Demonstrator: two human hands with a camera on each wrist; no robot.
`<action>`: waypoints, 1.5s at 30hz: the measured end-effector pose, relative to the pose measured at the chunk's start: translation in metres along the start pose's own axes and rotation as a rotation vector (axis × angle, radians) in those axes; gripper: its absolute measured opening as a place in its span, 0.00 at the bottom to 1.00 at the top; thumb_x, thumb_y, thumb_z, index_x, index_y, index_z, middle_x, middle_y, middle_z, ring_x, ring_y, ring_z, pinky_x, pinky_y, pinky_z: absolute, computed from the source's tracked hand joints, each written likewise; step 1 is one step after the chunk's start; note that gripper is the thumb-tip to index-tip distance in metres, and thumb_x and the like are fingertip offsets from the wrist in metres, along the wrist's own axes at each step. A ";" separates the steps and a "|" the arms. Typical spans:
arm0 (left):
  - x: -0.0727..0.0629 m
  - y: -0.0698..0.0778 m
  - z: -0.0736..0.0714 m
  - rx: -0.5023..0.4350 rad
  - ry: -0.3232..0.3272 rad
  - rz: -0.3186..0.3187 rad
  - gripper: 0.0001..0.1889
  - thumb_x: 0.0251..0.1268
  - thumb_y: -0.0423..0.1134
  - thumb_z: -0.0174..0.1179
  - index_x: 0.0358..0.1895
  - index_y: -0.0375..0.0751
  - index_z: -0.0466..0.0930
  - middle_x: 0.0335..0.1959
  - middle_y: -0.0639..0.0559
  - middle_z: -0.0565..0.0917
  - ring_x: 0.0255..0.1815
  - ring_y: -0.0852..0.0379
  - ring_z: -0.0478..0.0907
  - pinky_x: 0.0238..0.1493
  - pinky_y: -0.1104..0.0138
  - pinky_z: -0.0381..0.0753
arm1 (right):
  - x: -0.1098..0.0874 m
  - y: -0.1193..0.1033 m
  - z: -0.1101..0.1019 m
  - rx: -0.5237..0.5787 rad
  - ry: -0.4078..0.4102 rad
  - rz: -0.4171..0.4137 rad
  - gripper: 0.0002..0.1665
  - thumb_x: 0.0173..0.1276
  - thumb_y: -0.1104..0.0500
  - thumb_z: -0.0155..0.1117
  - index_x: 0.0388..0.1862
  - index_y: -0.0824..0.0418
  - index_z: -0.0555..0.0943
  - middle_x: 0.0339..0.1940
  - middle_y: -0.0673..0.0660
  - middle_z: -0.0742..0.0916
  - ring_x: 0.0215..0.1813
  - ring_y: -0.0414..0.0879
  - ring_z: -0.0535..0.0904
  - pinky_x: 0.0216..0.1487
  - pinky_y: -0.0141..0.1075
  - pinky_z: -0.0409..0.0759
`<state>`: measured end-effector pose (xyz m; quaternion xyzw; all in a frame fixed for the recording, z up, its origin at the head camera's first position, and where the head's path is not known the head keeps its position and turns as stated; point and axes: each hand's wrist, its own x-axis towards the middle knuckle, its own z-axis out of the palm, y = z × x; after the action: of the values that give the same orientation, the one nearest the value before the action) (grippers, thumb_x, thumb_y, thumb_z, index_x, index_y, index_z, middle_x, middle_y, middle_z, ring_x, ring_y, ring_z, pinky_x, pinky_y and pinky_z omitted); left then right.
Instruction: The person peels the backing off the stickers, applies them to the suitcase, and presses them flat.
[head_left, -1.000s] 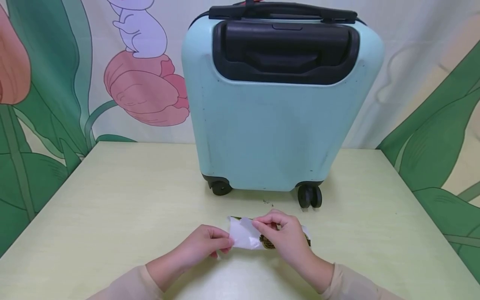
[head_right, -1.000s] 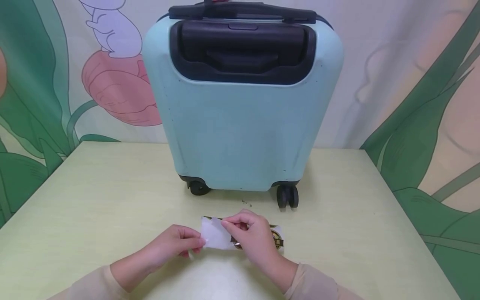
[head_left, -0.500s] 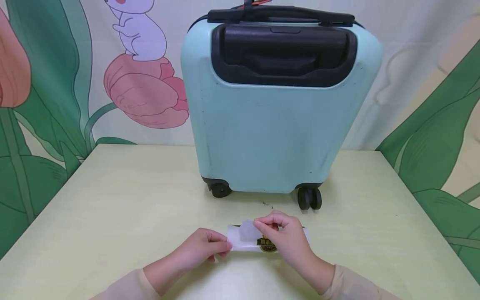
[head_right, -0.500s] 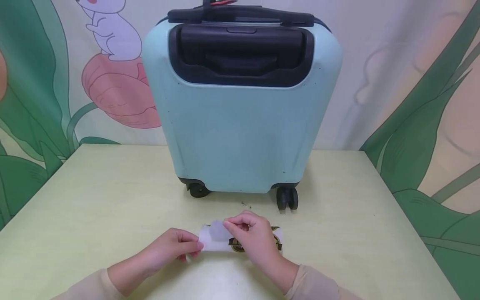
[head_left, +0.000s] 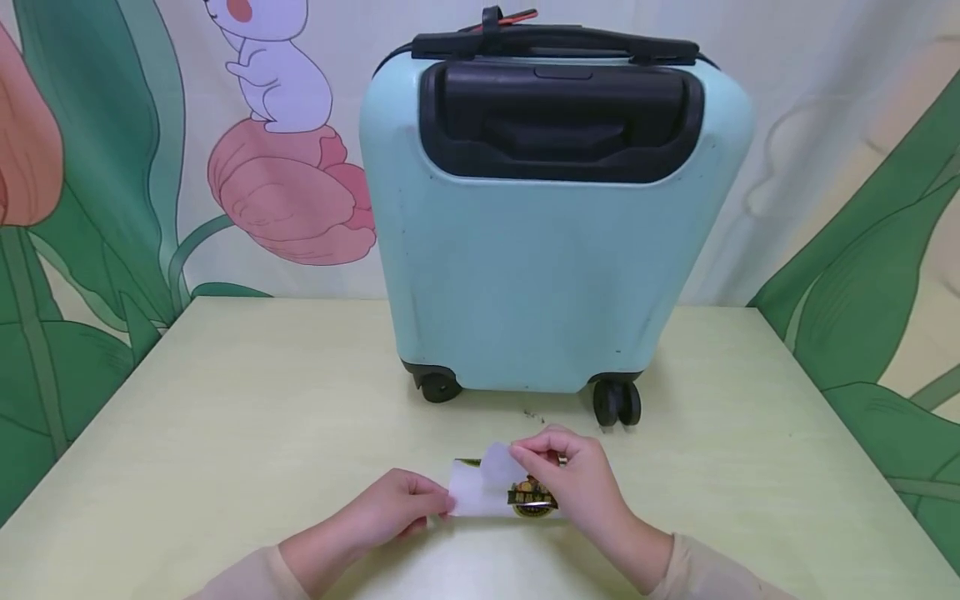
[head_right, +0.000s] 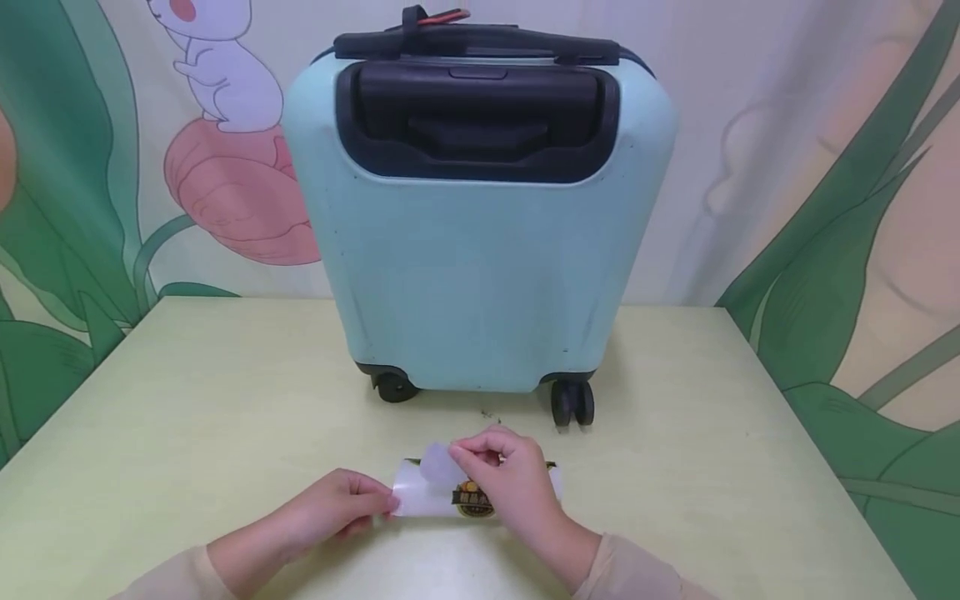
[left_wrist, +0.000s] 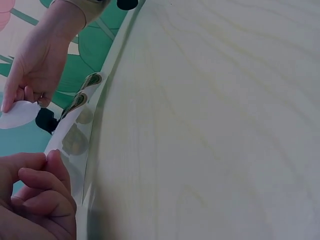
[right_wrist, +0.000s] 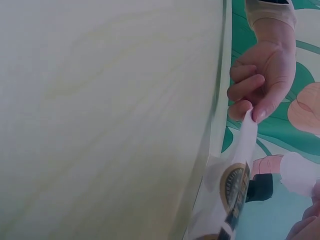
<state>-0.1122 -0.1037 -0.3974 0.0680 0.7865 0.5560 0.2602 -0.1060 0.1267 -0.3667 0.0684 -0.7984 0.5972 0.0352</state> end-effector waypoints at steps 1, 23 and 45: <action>-0.001 -0.001 0.000 0.000 -0.004 0.001 0.11 0.58 0.42 0.62 0.32 0.36 0.85 0.08 0.57 0.65 0.11 0.63 0.57 0.15 0.72 0.54 | 0.000 0.001 0.000 -0.003 -0.003 0.006 0.03 0.55 0.64 0.71 0.29 0.62 0.86 0.24 0.51 0.82 0.26 0.40 0.70 0.28 0.27 0.69; 0.000 -0.003 -0.005 0.192 -0.049 0.139 0.05 0.54 0.32 0.64 0.34 0.37 0.85 0.20 0.56 0.77 0.19 0.62 0.67 0.21 0.72 0.67 | 0.000 0.002 -0.003 0.013 0.005 0.051 0.02 0.57 0.63 0.70 0.30 0.60 0.86 0.25 0.53 0.83 0.25 0.41 0.68 0.26 0.27 0.66; -0.007 0.029 -0.012 0.386 0.153 0.301 0.06 0.62 0.39 0.60 0.33 0.43 0.84 0.28 0.59 0.80 0.21 0.61 0.68 0.25 0.69 0.70 | 0.004 0.004 -0.001 0.014 0.019 0.038 0.02 0.56 0.64 0.70 0.29 0.61 0.85 0.26 0.52 0.84 0.27 0.41 0.69 0.28 0.27 0.67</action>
<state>-0.1171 -0.1063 -0.3658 0.1905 0.8764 0.4316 0.0967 -0.1107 0.1286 -0.3692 0.0476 -0.7950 0.6040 0.0311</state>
